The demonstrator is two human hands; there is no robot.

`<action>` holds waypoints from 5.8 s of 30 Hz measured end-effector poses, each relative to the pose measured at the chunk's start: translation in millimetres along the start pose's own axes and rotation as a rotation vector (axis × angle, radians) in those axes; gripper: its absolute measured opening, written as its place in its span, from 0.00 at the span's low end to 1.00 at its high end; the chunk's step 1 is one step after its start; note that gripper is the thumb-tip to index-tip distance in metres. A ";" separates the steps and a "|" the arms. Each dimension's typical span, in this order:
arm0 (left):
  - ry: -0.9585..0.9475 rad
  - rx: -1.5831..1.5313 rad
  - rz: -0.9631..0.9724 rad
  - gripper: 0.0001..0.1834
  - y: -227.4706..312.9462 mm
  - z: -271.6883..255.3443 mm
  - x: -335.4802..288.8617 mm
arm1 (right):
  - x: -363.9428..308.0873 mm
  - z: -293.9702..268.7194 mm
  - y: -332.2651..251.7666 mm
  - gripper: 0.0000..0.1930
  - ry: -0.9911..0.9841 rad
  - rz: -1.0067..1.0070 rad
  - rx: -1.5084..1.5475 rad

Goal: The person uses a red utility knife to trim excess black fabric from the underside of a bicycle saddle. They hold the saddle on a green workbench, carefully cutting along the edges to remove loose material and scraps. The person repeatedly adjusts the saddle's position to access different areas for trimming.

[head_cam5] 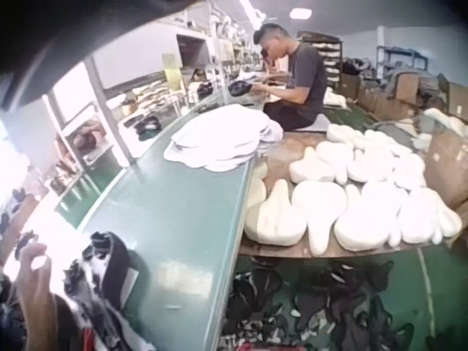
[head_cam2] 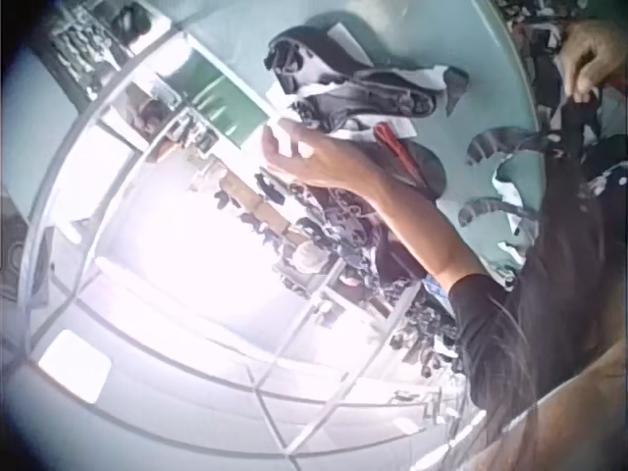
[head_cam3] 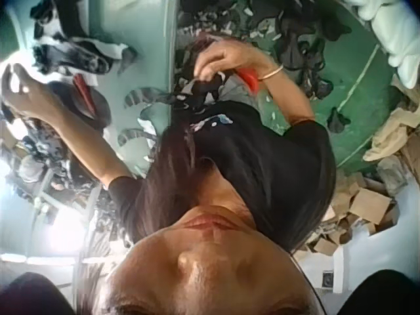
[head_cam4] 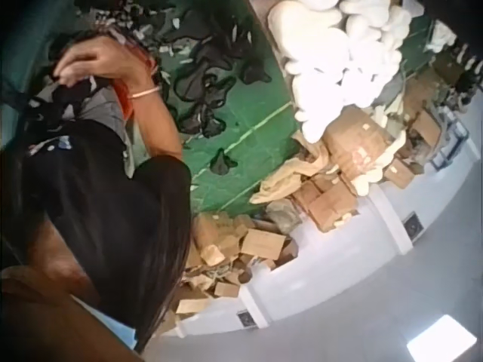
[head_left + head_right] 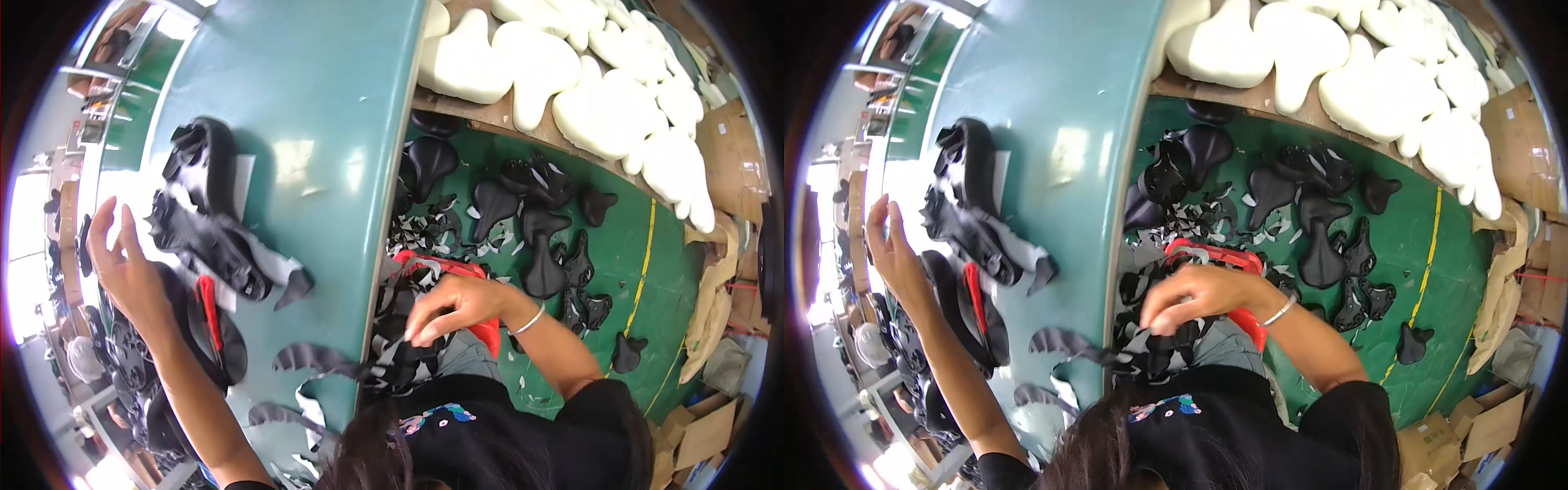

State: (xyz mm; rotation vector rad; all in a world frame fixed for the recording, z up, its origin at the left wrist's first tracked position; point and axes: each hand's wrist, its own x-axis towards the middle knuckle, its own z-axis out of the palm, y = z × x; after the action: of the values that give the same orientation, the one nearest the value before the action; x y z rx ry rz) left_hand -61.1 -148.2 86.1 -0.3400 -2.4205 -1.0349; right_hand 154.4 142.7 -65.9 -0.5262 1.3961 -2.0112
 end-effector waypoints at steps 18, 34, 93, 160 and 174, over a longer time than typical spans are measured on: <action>-0.824 0.351 0.448 0.57 52.1 188.7 -29.3 | 166.8 -230.1 491.7 0.51 1.295 0.461 1.619; -0.803 0.435 0.438 0.56 46.4 220.0 -44.6 | 101.0 -246.0 477.6 0.21 1.754 0.233 0.915; 0.009 0.047 -0.724 0.48 -98.5 -185.5 -187.9 | 289.1 21.5 -235.7 0.37 0.838 0.178 -0.651; 0.898 -0.238 -1.114 0.29 3.6 -199.5 -369.5 | 228.7 176.4 -84.2 0.33 0.445 -0.151 -0.618; -0.143 0.451 -0.503 0.21 -25.3 -221.7 -300.5 | 227.2 230.5 -53.1 0.25 -0.433 -0.430 -1.171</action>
State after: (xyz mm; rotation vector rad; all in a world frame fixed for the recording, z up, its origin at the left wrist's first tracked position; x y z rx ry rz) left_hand 258.7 -338.6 46.5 0.3785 -2.8511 -0.6246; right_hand 122.4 -158.4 60.3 -1.7432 2.1668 -1.0000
